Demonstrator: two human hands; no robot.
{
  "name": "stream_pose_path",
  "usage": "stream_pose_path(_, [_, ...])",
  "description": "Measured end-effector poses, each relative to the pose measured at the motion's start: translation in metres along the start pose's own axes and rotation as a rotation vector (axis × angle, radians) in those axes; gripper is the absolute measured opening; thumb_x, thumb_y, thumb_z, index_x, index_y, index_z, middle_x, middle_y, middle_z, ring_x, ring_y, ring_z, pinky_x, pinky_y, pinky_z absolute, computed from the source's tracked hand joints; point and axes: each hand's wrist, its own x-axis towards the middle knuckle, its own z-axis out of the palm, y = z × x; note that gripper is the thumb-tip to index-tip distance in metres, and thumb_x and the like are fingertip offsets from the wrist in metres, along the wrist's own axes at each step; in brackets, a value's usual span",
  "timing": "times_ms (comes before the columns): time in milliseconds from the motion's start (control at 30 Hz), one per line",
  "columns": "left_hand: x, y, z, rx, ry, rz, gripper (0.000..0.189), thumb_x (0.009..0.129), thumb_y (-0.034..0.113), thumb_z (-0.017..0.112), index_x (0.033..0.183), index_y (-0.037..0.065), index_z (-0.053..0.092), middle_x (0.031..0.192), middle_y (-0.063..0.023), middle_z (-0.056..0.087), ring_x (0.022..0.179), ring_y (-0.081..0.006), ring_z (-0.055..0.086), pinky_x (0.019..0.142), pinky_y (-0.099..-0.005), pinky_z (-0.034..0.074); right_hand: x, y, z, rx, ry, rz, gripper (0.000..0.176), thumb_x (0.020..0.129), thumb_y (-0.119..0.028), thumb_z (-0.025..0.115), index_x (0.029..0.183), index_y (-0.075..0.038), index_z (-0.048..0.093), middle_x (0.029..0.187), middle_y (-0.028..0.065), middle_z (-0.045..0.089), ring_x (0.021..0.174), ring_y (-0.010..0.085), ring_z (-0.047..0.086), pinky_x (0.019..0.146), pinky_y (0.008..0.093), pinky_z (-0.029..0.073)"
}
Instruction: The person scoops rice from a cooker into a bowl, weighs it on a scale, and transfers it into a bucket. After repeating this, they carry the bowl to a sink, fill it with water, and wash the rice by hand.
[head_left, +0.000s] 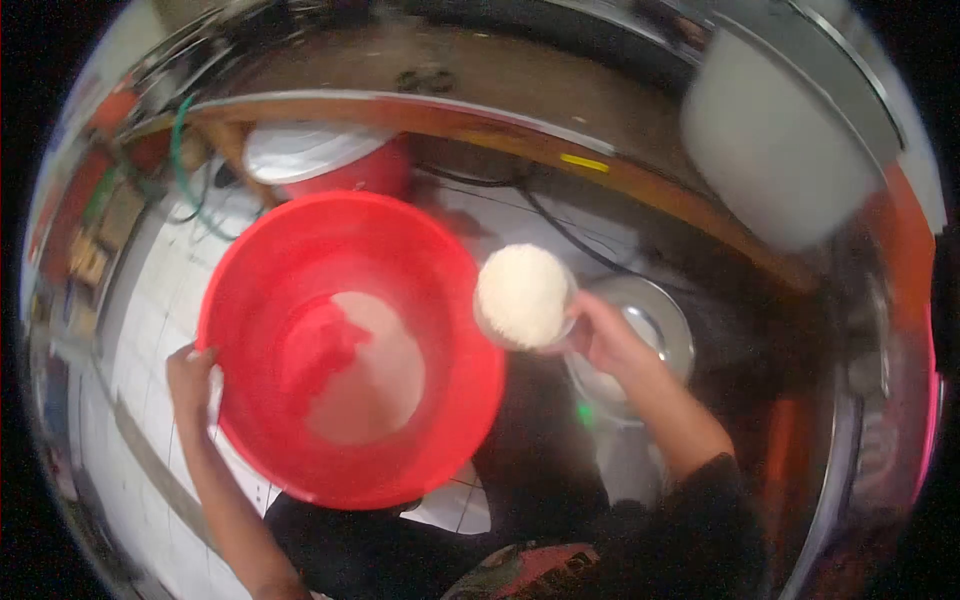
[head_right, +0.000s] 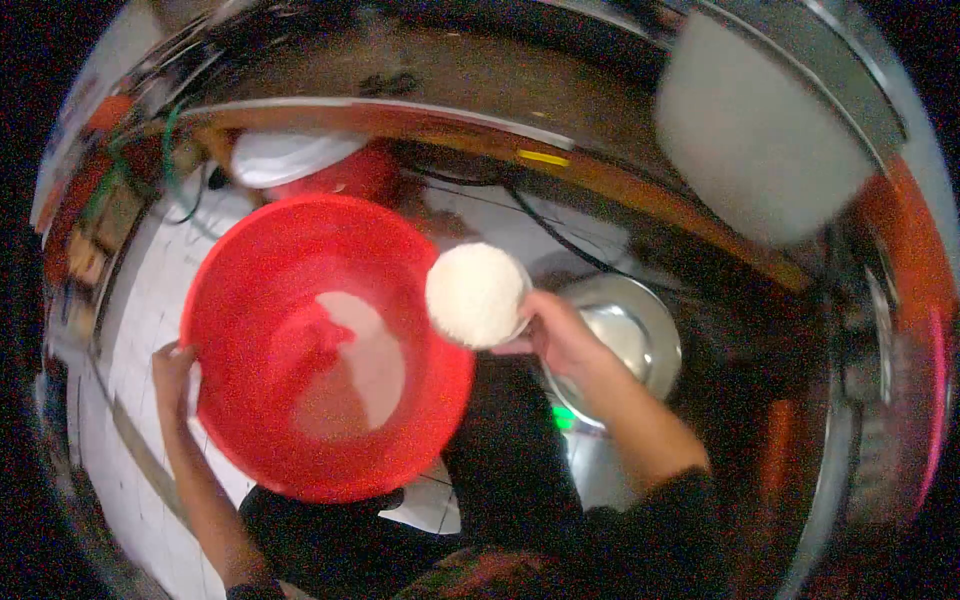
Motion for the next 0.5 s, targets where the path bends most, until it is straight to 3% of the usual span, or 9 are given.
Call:
stream_pose_path(67, [-0.009,0.016,0.000,-0.110,-0.060,0.001,0.035,0.076,0.014,0.062,0.101,-0.010,0.064,0.077,-0.0109,0.066,0.066,-0.0156,0.057,0.062,-0.0316,0.046,-0.025,-0.007,-0.041,0.022,0.190,-0.082,0.048,0.080,-0.019,0.050,0.125,-0.001,0.046,0.120,0.0145,0.055,0.110,0.0291,0.056,0.085,0.0502,0.053])
stream_pose_path(200, [0.019,-0.024,-0.001,-0.039,-0.087,0.029,0.034,0.077,0.013,0.061,0.101,-0.011,0.063,0.080,-0.0115,0.066,0.070,-0.0162,0.058,0.065,-0.0306,0.046,-0.061,0.007,-0.144,0.061,0.421,-0.175,0.036,0.081,-0.019,0.050,0.113,-0.001,0.054,0.111,0.0137,0.055,0.105,0.0285,0.056,0.083,0.0506,0.054])
stream_pose_path(300, [0.015,-0.020,0.002,-0.048,-0.052,-0.003,0.035,0.076,0.013,0.061,0.100,-0.012,0.063,0.080,-0.0125,0.066,0.071,-0.0170,0.058,0.066,-0.0310,0.046,-0.082,0.022,-0.192,-0.066,0.632,-0.169,0.046,0.078,-0.021,0.057,0.119,0.000,0.053,0.109,0.0147,0.055,0.103,0.0282,0.056,0.081,0.0475,0.054])
stream_pose_path(400, [0.021,-0.027,0.002,-0.095,-0.071,0.005,0.036,0.076,0.014,0.062,0.100,-0.012,0.063,0.081,-0.0138,0.065,0.073,-0.0187,0.058,0.067,-0.0325,0.046,-0.071,0.048,-0.232,-0.569,0.886,-0.101,0.064,0.071,-0.019,0.068,0.128,-0.001,0.049,0.113,0.0181,0.053,0.107,0.0305,0.054,0.087,0.0440,0.051])
stream_pose_path(433, [0.020,-0.026,0.000,-0.098,-0.096,0.002,0.036,0.076,0.014,0.062,0.100,-0.012,0.062,0.081,-0.0139,0.065,0.073,-0.0189,0.058,0.067,-0.0326,0.046,-0.056,0.079,-0.275,-1.180,1.132,-0.217,0.081,0.060,-0.018,0.079,0.133,-0.005,0.046,0.121,0.0205,0.048,0.114,0.0337,0.049,0.094,0.0403,0.045])
stream_pose_path(500, [0.023,-0.030,-0.003,-0.090,-0.097,0.003,0.036,0.076,0.015,0.062,0.100,-0.013,0.062,0.081,-0.0140,0.065,0.072,-0.0187,0.058,0.067,-0.0326,0.045,-0.060,0.084,-0.270,-1.325,1.088,-0.256,0.086,0.059,-0.016,0.080,0.135,-0.007,0.044,0.125,0.0210,0.045,0.116,0.0356,0.046,0.098,0.0400,0.042])
